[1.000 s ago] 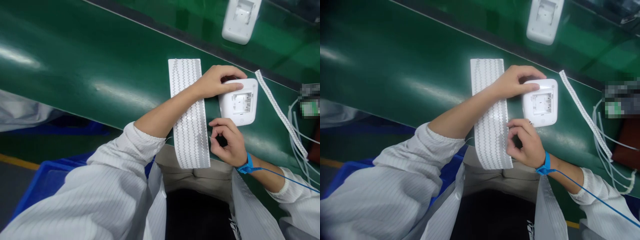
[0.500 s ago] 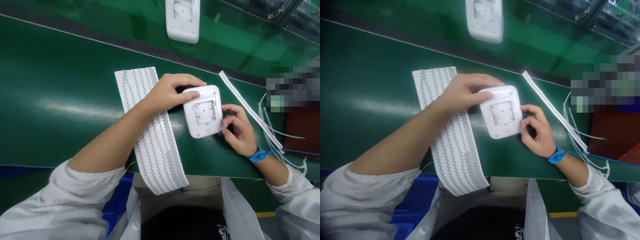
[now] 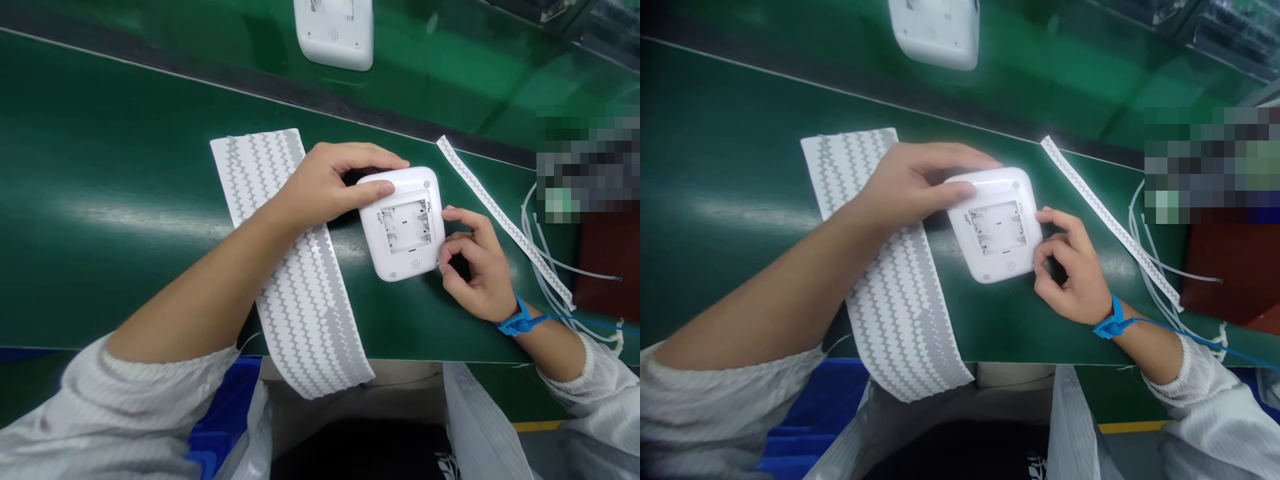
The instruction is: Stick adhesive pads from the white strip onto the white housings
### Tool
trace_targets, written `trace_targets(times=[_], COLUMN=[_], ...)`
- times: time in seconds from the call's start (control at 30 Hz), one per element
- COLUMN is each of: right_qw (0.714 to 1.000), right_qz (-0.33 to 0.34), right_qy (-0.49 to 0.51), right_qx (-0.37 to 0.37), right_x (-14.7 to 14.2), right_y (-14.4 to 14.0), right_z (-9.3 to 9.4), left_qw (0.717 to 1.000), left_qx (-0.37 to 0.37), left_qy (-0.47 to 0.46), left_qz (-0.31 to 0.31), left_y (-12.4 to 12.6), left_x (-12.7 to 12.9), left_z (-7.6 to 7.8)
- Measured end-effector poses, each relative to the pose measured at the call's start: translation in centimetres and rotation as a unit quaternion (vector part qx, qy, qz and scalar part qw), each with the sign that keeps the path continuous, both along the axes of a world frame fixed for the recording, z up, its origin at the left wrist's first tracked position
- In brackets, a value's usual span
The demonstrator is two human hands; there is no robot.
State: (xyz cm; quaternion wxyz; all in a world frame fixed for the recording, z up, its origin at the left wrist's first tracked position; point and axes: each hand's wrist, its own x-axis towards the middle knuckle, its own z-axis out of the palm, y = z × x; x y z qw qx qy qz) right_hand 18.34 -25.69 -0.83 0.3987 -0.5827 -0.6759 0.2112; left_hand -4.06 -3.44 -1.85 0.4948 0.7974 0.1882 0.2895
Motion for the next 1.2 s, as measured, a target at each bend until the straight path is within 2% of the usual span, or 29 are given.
trace_targets(times=[0.47,0.63,1.0,1.2], right_qw=[1.0,0.999,0.999,0.99], right_qz=[-0.011,-0.013,-0.005,-0.007], right_qy=[-0.029,-0.032,0.025,0.125], right_qx=[0.002,-0.008,-0.026,-0.068], right_x=[-0.3,-0.4,-0.8,0.1], right_y=[-0.2,0.0,0.4,0.5], right_z=[0.2,0.3,0.2,-0.5], left_qw=[1.0,1.0,1.0,0.999], left_qx=[-0.021,0.0,-0.008,-0.028], left_qy=[0.012,0.02,0.013,0.021], left_qz=[0.017,0.015,0.007,0.013], left_y=[0.1,0.2,0.0,0.0], left_x=[0.1,0.0,0.0,-0.1], left_z=[-0.1,-0.4,0.0,0.0])
